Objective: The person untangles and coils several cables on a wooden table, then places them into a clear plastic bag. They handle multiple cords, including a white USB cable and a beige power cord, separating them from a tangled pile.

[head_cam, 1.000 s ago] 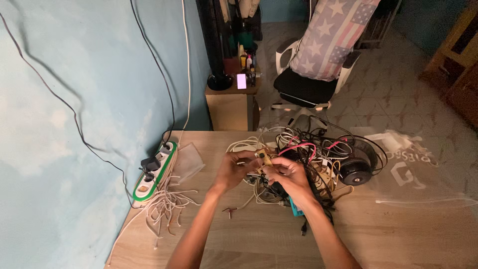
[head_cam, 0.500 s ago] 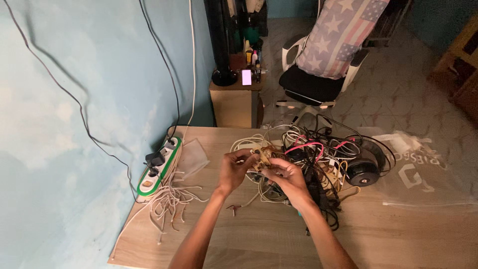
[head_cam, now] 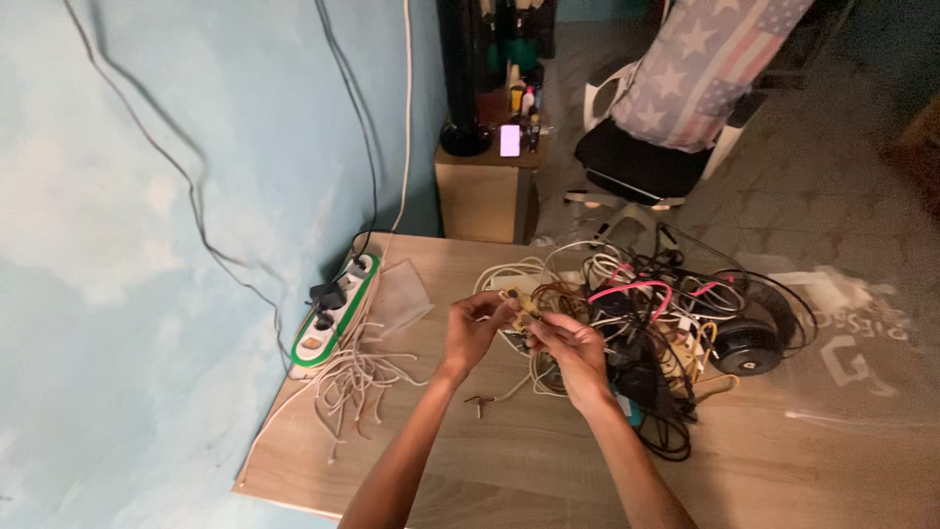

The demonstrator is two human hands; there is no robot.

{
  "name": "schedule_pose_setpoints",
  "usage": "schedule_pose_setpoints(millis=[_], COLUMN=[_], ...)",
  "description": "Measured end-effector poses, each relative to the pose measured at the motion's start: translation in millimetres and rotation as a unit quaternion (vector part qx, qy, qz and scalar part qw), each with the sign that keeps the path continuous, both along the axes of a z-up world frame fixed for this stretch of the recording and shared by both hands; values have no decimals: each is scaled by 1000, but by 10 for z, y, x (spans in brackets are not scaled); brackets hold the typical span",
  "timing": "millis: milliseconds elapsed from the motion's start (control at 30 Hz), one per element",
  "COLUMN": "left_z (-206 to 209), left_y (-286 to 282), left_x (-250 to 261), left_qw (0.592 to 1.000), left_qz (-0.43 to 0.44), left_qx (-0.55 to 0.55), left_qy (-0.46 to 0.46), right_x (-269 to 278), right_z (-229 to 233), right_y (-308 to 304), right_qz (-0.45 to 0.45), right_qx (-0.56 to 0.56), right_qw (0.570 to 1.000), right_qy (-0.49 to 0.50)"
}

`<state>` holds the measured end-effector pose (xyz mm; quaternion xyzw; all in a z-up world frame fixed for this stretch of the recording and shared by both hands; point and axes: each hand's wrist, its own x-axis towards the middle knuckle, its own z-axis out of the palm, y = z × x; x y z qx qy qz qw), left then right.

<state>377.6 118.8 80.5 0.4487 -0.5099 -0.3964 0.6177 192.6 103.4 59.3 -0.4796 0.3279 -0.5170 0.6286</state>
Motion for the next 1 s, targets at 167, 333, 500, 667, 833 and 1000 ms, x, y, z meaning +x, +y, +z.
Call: schedule_pose_setpoints(millis=[167, 333, 500, 667, 833, 1000], left_z=[-407, -1169, -1441, -1116, -532, 214], left_y=[-166, -235, -372, -498, -515, -329], left_x=[544, 1645, 1900, 1814, 1706, 1367], left_qw=[980, 722, 667, 660, 681, 791], left_qz=[55, 305, 249, 264, 301, 297], left_qx=[-17, -83, 153, 52, 7, 10], left_qy=[-189, -615, -685, -702, -667, -535], right_x=[4, -106, -160, -229, -350, -408], right_z=[-79, -85, -128, -175, -134, -31], right_y=[-45, -69, -90, -146, -168, -93], right_qz=[-5, -19, -19, -35, -51, -56], right_qx=[7, 16, 10, 7, -2, 14], right_qw=[1000, 1000, 1000, 999, 999, 998], right_qy=[-24, -5, 4, -1, 11, 28])
